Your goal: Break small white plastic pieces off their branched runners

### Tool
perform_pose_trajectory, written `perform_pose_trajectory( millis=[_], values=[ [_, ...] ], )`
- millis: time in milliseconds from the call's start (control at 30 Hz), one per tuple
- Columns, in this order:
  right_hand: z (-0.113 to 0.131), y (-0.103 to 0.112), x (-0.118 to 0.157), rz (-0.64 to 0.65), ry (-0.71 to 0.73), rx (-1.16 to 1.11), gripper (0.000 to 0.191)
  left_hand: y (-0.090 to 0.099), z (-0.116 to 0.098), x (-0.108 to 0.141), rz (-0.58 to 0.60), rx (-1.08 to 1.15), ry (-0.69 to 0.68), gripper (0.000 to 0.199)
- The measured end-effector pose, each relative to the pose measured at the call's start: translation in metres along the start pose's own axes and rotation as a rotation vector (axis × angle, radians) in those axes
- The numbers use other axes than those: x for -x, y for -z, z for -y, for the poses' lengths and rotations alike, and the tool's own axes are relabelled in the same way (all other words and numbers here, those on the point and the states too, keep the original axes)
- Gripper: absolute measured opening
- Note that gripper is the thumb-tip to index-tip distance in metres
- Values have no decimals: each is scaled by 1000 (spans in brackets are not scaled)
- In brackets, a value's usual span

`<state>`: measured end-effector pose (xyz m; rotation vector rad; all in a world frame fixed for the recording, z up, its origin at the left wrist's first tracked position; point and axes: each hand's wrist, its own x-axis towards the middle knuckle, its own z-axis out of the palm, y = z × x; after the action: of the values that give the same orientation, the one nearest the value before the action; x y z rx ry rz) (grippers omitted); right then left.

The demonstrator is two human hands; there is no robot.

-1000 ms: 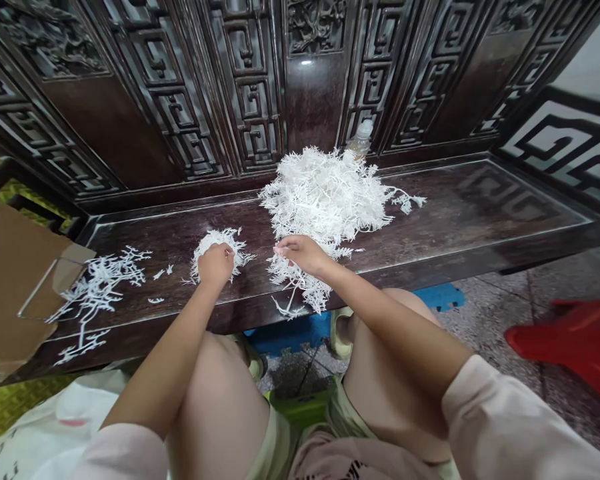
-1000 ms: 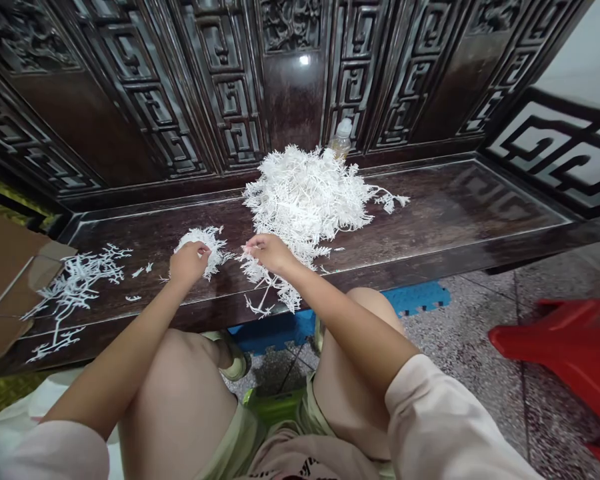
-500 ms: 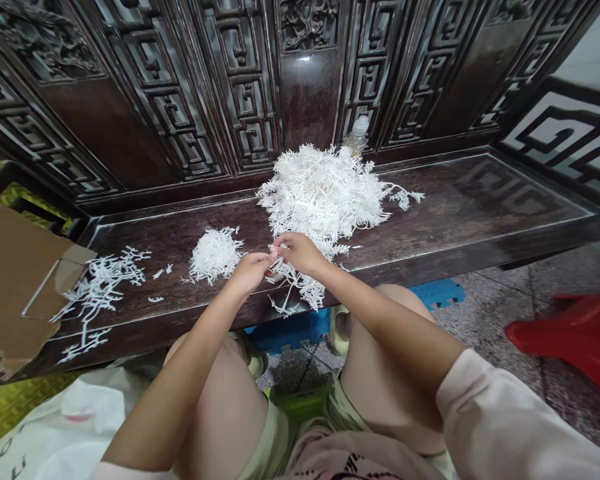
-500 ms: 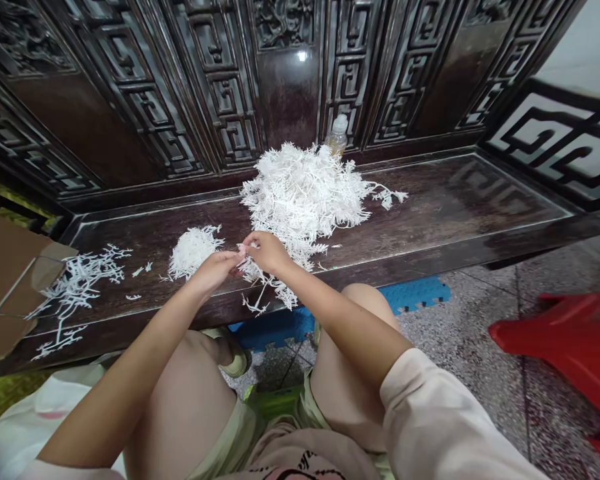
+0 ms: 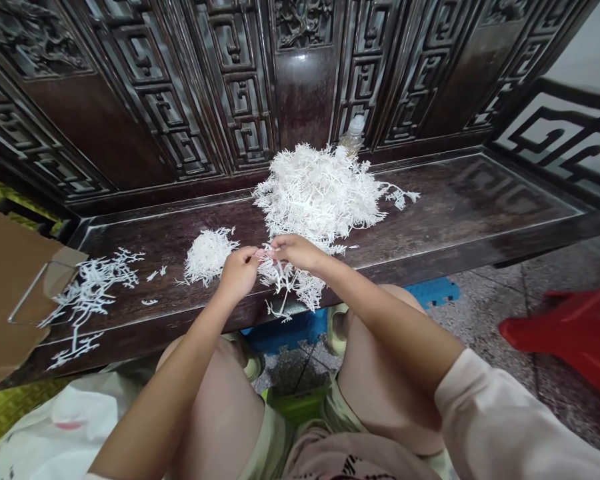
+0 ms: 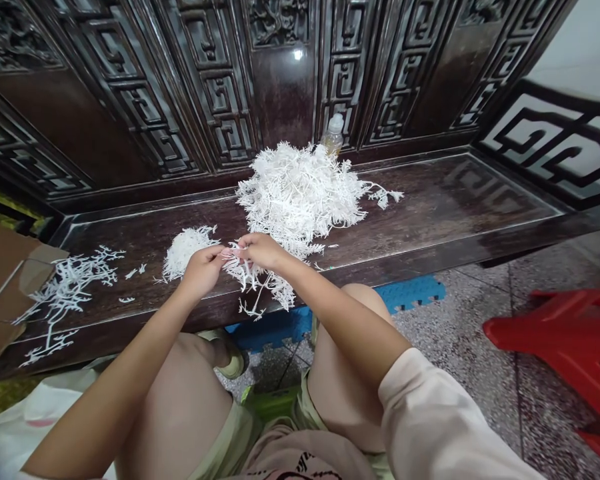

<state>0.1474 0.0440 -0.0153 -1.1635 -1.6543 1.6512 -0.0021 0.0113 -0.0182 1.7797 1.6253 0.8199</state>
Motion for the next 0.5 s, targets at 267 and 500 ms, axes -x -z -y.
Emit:
perform_pose_trajectory(
  millis=[267,500],
  values=[
    [7,-8,4,-200,103,305,11,-3,-8,6,-81,37,-44,30],
    [-3,28,0,-582,34,465,13,24,17,8,-457,170,2,25]
  ],
)
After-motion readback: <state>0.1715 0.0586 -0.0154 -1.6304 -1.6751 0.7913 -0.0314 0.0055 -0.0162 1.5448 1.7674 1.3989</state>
